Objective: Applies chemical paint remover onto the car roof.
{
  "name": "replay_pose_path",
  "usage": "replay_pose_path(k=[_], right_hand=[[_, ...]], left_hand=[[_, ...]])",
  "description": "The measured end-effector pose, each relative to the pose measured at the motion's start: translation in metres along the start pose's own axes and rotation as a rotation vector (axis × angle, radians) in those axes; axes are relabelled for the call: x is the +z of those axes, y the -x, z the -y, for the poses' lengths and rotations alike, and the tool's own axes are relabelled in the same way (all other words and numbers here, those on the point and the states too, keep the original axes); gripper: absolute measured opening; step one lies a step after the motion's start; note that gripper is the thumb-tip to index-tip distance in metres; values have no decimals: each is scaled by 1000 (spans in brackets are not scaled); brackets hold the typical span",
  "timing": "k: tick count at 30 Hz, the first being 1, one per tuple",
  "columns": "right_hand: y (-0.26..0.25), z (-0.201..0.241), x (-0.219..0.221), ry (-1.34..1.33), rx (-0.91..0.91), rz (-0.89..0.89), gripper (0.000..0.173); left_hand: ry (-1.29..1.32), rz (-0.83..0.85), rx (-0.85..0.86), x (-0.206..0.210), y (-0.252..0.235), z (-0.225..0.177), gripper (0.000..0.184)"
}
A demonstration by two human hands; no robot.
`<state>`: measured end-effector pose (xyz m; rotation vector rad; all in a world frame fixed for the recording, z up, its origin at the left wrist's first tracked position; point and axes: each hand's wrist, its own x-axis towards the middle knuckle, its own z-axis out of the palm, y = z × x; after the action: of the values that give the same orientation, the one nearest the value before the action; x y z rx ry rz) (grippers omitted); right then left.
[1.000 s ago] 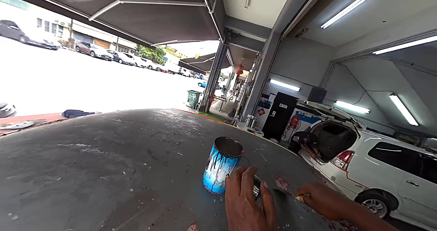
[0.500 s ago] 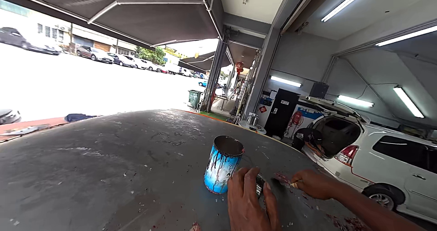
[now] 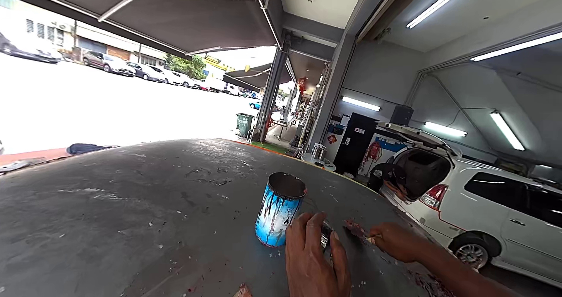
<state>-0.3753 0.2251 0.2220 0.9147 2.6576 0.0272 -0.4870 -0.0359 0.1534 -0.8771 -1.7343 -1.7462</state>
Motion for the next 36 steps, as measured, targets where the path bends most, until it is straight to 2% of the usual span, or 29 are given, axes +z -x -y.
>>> replay_pose_path(k=[2,5,10,14,17,19,22,26,28,32,36], right_hand=[[-5,-2,-16,35,-8,24,33],[15,4,-26,94,-2,102,34],[10,7,-19,138,66,70,34],[30,4,-11,169,104,56,34],[6,3,4,172,136,-1,33],[-2,3,-7,192,132,3,32],[14,0,-21,262,134,53,33],[2,-7,-9,276,196,37,30],[-7,-6,-16,321,187,18,29],[8,-4,-25,405,142,44,28],[1,-13,-32,347,123,67,30]], left_hand=[[2,1,4,0,-2,-1,33],[7,-29,-8,-3,-5,0,33],[-1,-22,4,0,-4,3,33],[7,-14,3,-1,-4,1,34],[0,4,11,-1,-2,3,33],[-1,17,7,-3,-4,2,33],[-4,6,5,-5,-8,2,33],[-2,-15,15,-4,-5,2,33],[5,-6,4,-5,-10,1,32],[1,-30,-3,-5,-11,2,32],[-2,2,12,-2,-7,3,32]])
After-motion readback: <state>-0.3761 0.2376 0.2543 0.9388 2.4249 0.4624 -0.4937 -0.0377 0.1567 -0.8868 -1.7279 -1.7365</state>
